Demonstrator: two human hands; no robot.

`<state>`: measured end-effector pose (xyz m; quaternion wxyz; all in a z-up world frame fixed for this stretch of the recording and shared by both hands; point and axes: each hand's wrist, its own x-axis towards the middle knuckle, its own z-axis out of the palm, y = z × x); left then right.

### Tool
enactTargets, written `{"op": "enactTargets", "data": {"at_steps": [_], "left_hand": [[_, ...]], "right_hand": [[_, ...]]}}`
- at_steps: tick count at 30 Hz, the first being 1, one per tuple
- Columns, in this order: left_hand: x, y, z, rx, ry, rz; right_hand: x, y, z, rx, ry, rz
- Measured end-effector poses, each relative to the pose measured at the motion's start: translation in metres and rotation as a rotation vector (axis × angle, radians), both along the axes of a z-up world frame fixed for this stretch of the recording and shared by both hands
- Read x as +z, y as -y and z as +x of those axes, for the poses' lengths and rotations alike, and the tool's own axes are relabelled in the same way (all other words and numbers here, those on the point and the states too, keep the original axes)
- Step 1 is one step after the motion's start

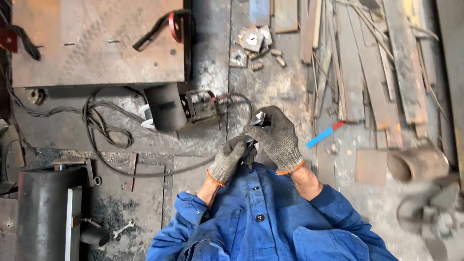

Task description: Adjusting a magnetic drill and sharpening a large drill bit on a bench grinder.

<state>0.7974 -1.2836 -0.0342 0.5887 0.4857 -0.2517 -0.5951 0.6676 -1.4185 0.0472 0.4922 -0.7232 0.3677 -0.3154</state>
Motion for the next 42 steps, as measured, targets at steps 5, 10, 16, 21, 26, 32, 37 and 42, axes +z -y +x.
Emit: {"op": "enactTargets", "data": {"at_steps": [5, 10, 16, 21, 26, 32, 37, 42], "left_hand": [[-0.016, 0.131, 0.034, 0.033, 0.127, -0.001], [0.035, 0.221, 0.052, 0.123, -0.026, 0.158], [0.041, 0.326, 0.113, 0.062, -0.243, 0.188], [0.028, 0.417, 0.186, 0.078, -0.212, 0.152], [-0.044, 0.504, 0.301, -0.041, 0.475, -0.104], [0.049, 0.659, 0.458, -0.238, 0.308, 0.055], [0.105, 0.734, 0.534, -0.146, 0.183, 0.29], [0.098, 0.81, 0.59, -0.16, -0.112, 0.236]], "right_hand": [[0.006, 0.14, 0.041, 0.177, 0.008, 0.283], [0.026, 0.252, 0.072, 0.306, -0.138, 0.291], [0.021, 0.356, 0.137, 0.279, -0.026, 0.318], [0.015, 0.437, 0.2, 0.188, 0.025, 0.313], [0.006, 0.535, 0.296, 0.122, -0.081, 0.367], [0.005, 0.649, 0.424, 0.105, 0.191, 0.406], [0.025, 0.728, 0.506, 0.073, 0.178, 0.4], [0.034, 0.812, 0.569, 0.081, 0.126, 0.49]]}}
